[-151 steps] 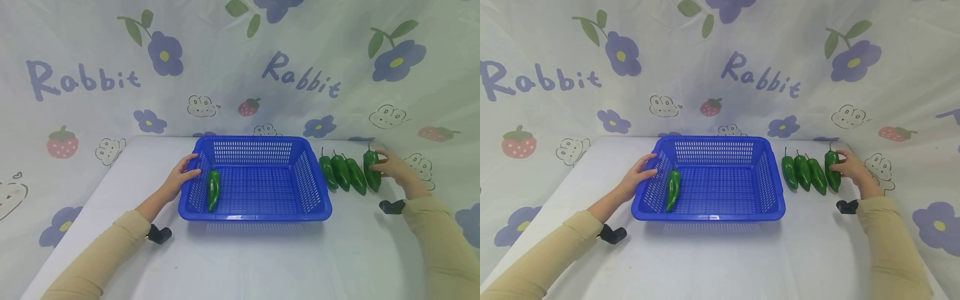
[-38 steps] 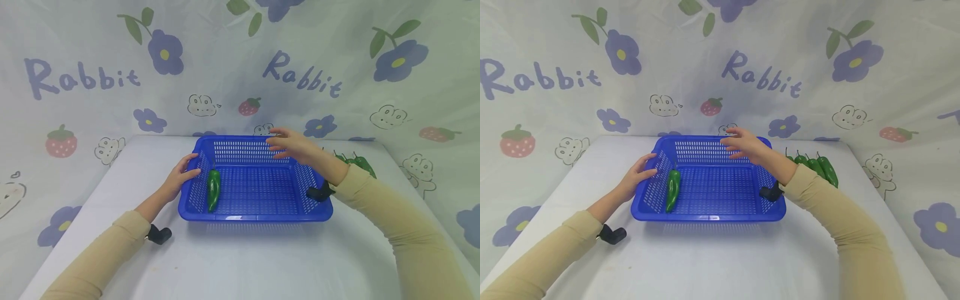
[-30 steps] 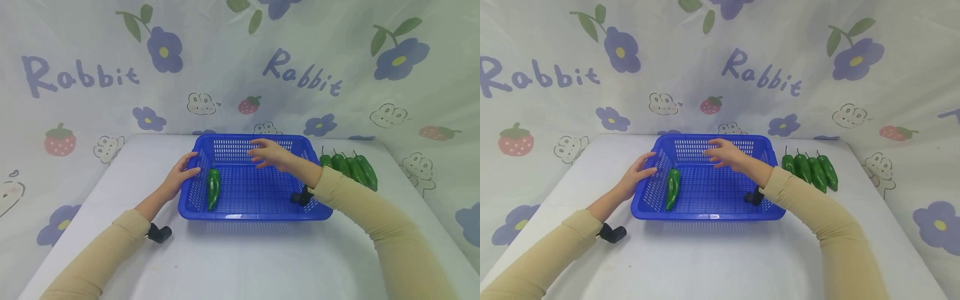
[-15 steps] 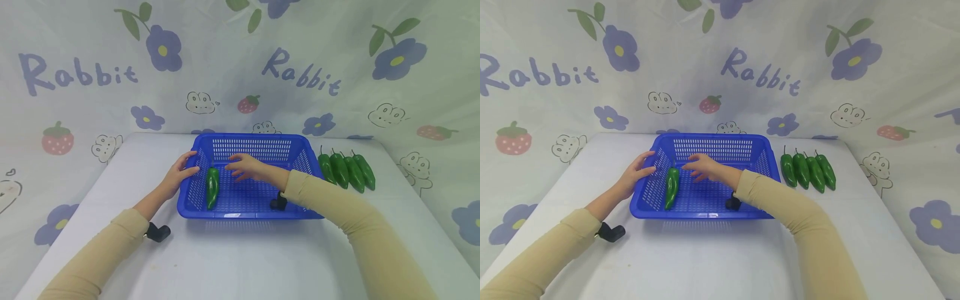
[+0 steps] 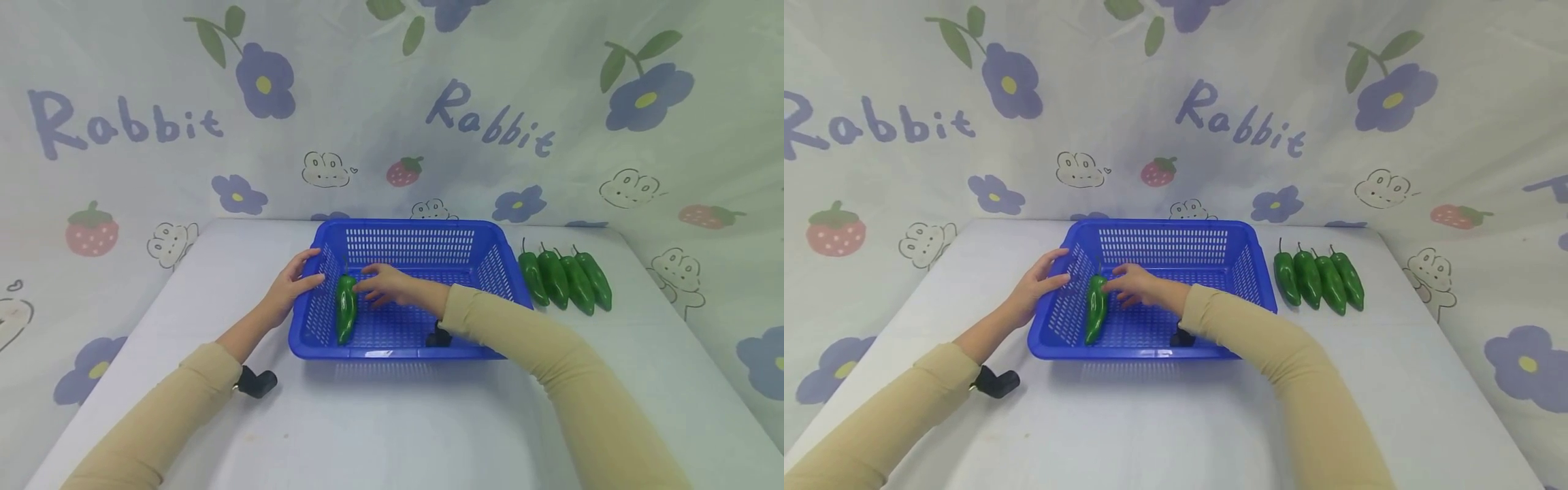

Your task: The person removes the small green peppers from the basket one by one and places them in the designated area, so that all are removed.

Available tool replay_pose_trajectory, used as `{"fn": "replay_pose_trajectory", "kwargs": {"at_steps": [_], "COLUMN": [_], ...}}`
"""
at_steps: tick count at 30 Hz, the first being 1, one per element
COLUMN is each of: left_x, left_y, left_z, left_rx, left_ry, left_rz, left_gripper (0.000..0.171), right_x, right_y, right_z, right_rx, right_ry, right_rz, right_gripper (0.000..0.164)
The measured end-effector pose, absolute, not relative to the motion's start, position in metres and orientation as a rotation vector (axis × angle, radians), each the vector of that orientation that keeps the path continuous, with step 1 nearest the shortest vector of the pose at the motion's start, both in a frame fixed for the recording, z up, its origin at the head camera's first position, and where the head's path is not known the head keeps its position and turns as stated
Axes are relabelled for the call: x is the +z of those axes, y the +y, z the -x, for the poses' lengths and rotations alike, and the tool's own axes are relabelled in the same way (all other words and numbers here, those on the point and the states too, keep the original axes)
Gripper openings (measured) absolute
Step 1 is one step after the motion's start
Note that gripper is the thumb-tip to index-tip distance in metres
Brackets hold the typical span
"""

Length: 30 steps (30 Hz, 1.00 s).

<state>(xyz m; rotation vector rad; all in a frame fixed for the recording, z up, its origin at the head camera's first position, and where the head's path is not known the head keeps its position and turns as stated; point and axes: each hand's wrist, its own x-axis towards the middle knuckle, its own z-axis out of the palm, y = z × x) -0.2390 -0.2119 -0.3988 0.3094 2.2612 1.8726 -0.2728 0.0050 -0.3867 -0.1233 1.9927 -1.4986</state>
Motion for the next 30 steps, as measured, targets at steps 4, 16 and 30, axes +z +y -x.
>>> {"fn": "replay_pose_trajectory", "kwargs": {"at_steps": [4, 16, 30], "left_x": [-0.398, -0.398, -0.399], "left_y": [-0.212, -0.212, -0.212], "left_z": [0.238, 0.239, 0.239], "left_rx": [1.88, 1.881, 1.888], "left_ry": [2.25, 2.245, 2.243], "left_rz": [-0.311, -0.304, -0.304], "left_gripper": [0.059, 0.058, 0.059], "right_x": [-0.39, -0.395, -0.398], "right_y": [0.001, -0.015, -0.02], "right_z": [0.273, 0.27, 0.266], "right_rx": [-1.491, -1.457, -1.48], "right_ry": [1.972, 1.973, 1.938], "right_rz": [0.101, 0.071, 0.145], "right_gripper": [0.065, 0.067, 0.061]}}
